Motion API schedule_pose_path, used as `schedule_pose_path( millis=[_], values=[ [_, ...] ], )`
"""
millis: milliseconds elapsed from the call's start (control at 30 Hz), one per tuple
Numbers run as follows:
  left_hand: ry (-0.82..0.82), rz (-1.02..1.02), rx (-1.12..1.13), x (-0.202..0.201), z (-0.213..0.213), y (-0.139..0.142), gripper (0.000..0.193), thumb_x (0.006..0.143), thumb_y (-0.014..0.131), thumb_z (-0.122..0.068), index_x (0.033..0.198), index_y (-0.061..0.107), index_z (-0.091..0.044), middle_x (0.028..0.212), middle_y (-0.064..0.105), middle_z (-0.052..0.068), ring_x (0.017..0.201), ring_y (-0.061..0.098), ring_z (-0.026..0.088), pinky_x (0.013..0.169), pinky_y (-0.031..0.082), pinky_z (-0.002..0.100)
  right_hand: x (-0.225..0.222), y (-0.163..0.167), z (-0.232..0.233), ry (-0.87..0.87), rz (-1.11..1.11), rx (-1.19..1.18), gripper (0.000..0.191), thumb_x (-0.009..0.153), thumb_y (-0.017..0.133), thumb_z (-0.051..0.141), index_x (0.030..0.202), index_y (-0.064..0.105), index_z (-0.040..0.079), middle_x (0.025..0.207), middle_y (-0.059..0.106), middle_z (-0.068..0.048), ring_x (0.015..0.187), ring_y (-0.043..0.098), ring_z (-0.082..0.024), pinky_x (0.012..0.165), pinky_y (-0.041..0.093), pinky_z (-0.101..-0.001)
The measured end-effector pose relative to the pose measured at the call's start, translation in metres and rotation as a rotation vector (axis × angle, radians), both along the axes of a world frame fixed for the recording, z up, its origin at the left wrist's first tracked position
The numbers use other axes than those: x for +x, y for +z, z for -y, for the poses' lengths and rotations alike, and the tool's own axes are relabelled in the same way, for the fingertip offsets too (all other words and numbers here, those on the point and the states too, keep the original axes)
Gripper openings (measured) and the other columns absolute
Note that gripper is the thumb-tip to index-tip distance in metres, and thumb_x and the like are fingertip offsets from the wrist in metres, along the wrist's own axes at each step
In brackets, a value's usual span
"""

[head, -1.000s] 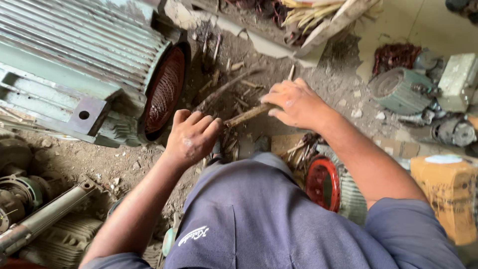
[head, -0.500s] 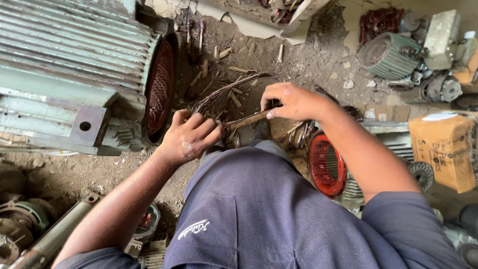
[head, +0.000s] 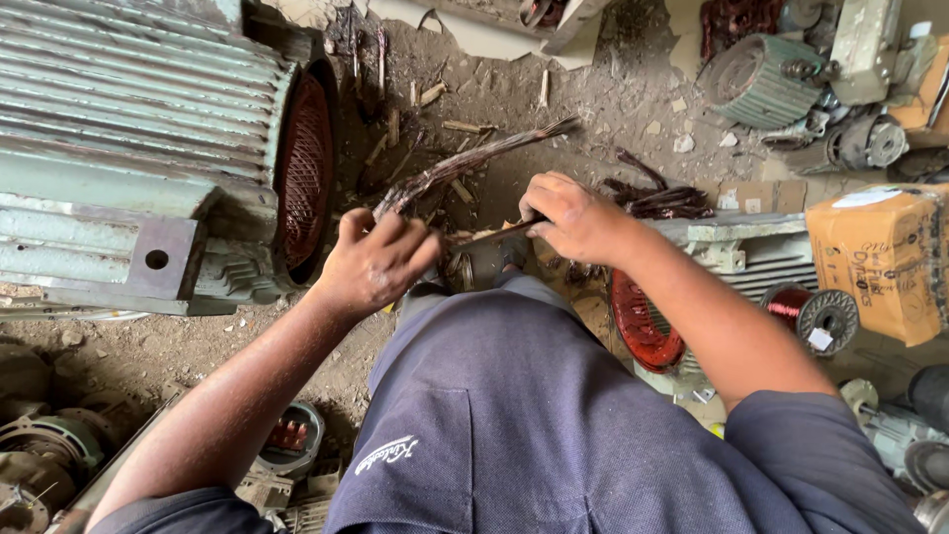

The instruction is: The person pulls bundles of copper windings out of the slots of scrap electric motor stators by hand, working one motor at a time on the floor. They bend and strip the freed copper coils away from the motor body and set the extracted copper aside with other stripped windings.

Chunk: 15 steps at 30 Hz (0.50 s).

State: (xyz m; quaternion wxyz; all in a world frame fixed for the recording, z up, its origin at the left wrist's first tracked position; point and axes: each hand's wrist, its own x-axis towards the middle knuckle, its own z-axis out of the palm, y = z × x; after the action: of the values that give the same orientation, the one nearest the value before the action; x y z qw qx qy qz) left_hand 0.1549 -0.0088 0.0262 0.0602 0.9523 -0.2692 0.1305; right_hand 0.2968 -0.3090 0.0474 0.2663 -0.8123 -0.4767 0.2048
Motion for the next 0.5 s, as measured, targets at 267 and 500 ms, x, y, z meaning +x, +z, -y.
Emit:
schedule_pose_path(
  millis=[267,500],
  values=[
    [0.148,-0.142,0.15,-0.003,0.016,-0.023,0.039,0.091,0.069,-0.023,0.13,0.066,-0.019,0.122,0.062,-0.001,0.11,0.053,0.015,0.098,0.039,0.052,-0.03,0.005,-0.003,-0.091,0.435,-0.014,0.014,0.084,0.065,0.003,0.097,0.06,0.003,0.099,0.058,-0.014,0.098,0.059,-0.035,0.087,0.05,-0.0466],
    [0.05,0.026,-0.131,-0.012,0.003,0.019,0.049,0.093,0.079,-0.035,0.138,0.064,-0.021,0.132,0.058,0.004,0.113,0.052,0.02,0.098,0.039,0.052,-0.036,0.02,0.01,-0.165,0.423,0.099,0.021,0.087,0.066,-0.002,0.108,0.062,-0.001,0.106,0.06,-0.015,0.099,0.062,-0.034,0.09,0.052,-0.0448]
  ],
)
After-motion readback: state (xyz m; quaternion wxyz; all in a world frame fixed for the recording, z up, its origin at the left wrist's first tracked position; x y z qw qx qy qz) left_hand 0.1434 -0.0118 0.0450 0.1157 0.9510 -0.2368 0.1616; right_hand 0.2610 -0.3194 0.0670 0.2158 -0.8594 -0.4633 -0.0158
